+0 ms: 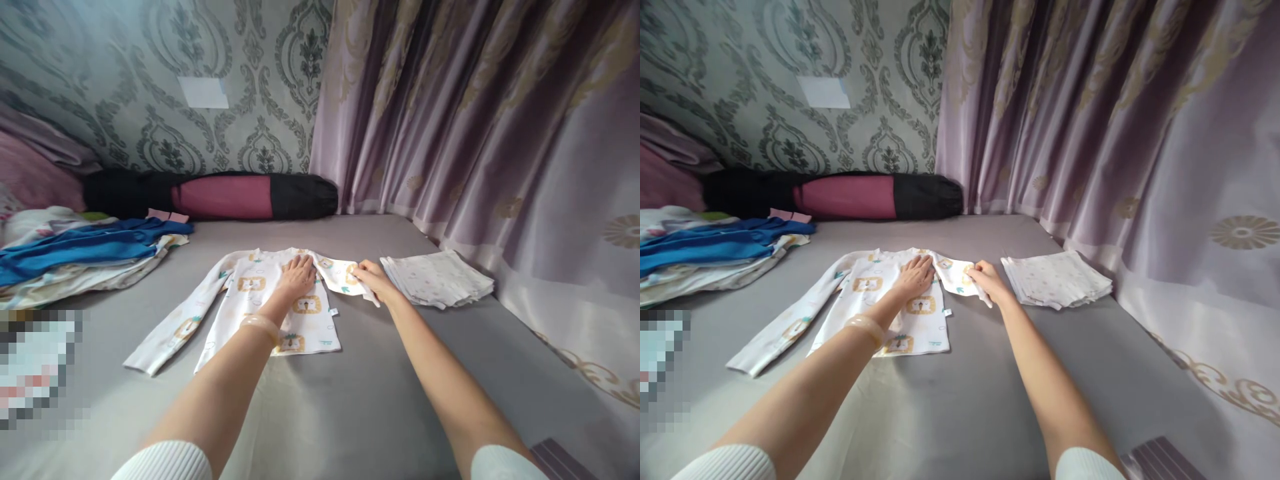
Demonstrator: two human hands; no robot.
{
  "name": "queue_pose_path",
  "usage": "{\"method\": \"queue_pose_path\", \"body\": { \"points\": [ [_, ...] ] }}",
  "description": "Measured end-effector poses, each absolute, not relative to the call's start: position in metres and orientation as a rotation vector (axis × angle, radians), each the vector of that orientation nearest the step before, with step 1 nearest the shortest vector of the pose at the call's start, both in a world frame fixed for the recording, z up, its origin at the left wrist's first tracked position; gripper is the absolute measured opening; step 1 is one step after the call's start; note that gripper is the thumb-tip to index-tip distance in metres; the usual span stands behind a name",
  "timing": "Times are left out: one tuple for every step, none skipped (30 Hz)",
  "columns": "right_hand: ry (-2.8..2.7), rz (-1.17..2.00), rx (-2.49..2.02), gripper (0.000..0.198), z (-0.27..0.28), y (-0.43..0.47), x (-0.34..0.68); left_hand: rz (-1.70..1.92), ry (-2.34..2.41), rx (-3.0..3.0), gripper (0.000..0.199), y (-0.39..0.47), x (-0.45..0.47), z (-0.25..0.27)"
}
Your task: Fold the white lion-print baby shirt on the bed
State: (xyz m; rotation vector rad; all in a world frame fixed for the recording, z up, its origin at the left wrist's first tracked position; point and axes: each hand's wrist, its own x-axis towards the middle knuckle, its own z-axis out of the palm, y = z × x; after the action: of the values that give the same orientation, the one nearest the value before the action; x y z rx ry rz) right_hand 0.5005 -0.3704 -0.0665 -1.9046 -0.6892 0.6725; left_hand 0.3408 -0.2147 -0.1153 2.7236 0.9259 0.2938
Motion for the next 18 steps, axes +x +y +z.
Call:
{"method": "queue_pose_path", "body": {
  "points": [
    [-0.673, 0.663, -1.891, 0.021, -0.065, -0.368, 0.506, 0.276, 0.927, 2.727, 0.051, -0.215, 0.341, -0.114],
    [-0.665, 0.643, -1.887, 0.022, -0.064, -0.366, 0.512, 0.263, 0.925, 2.733, 0.052, -0.216, 0.340, -0.112],
    [-0.665, 0.619, -1.886, 0.022, -0.063, -0.364, 0.519, 0.255, 0.922, 2.740, 0.053, -0.217, 0.340, -0.111],
    [-0.682, 0.591, -1.888, 0.023, -0.062, -0.362, 0.526, 0.253, 0.915, 2.748, 0.054, -0.217, 0.340, -0.110],
    [-0.715, 0.572, -1.891, 0.024, -0.061, -0.361, 0.533, 0.256, 0.909, 2.757, 0.054, -0.218, 0.340, -0.110],
    [-0.755, 0.559, -1.899, 0.024, -0.060, -0.359, 0.541, 0.261, 0.903, 2.765, 0.054, -0.218, 0.340, -0.109],
    [-0.803, 0.546, -1.910, 0.024, -0.059, -0.357, 0.548, 0.269, 0.896, 2.772, 0.054, -0.218, 0.340, -0.110],
    [-0.855, 0.521, -1.932, 0.023, -0.058, -0.356, 0.555, 0.279, 0.888, 2.779, 0.054, -0.218, 0.339, -0.110],
    [-0.910, 0.484, -1.966, 0.022, -0.056, -0.354, 0.562, 0.288, 0.880, 2.784, 0.053, -0.218, 0.339, -0.110],
    [-0.971, 0.437, -2.015, 0.020, -0.055, -0.352, 0.569, 0.289, 0.872, 2.788, 0.053, -0.218, 0.339, -0.110],
    [-1.034, 0.383, -2.080, 0.017, -0.054, -0.351, 0.575, 0.284, 0.865, 2.789, 0.052, -0.218, 0.339, -0.110],
    [-1.097, 0.332, -2.153, 0.014, -0.052, -0.349, 0.580, 0.273, 0.859, 2.789, 0.052, -0.218, 0.339, -0.110],
    [-1.156, 0.285, -2.229, 0.011, -0.051, -0.347, 0.585, 0.258, 0.857, 2.787, 0.053, -0.218, 0.339, -0.109],
    [-1.212, 0.242, -2.303, 0.010, -0.050, -0.345, 0.588, 0.241, 0.856, 2.784, 0.053, -0.218, 0.339, -0.108],
    [-1.263, 0.203, -2.370, 0.013, -0.049, -0.344, 0.591, 0.224, 0.856, 2.782, 0.054, -0.218, 0.339, -0.107],
    [-1.308, 0.163, -2.429, 0.017, -0.049, -0.342, 0.593, 0.212, 0.856, 2.780, 0.055, -0.218, 0.338, -0.105],
    [-1.351, 0.123, -2.479, 0.021, -0.049, -0.341, 0.593, 0.204, 0.856, 2.780, 0.056, -0.219, 0.338, -0.104],
    [-1.394, 0.076, -2.524, 0.024, -0.050, -0.341, 0.594, 0.197, 0.857, 2.780, 0.056, -0.220, 0.338, -0.103]
  ]
}}
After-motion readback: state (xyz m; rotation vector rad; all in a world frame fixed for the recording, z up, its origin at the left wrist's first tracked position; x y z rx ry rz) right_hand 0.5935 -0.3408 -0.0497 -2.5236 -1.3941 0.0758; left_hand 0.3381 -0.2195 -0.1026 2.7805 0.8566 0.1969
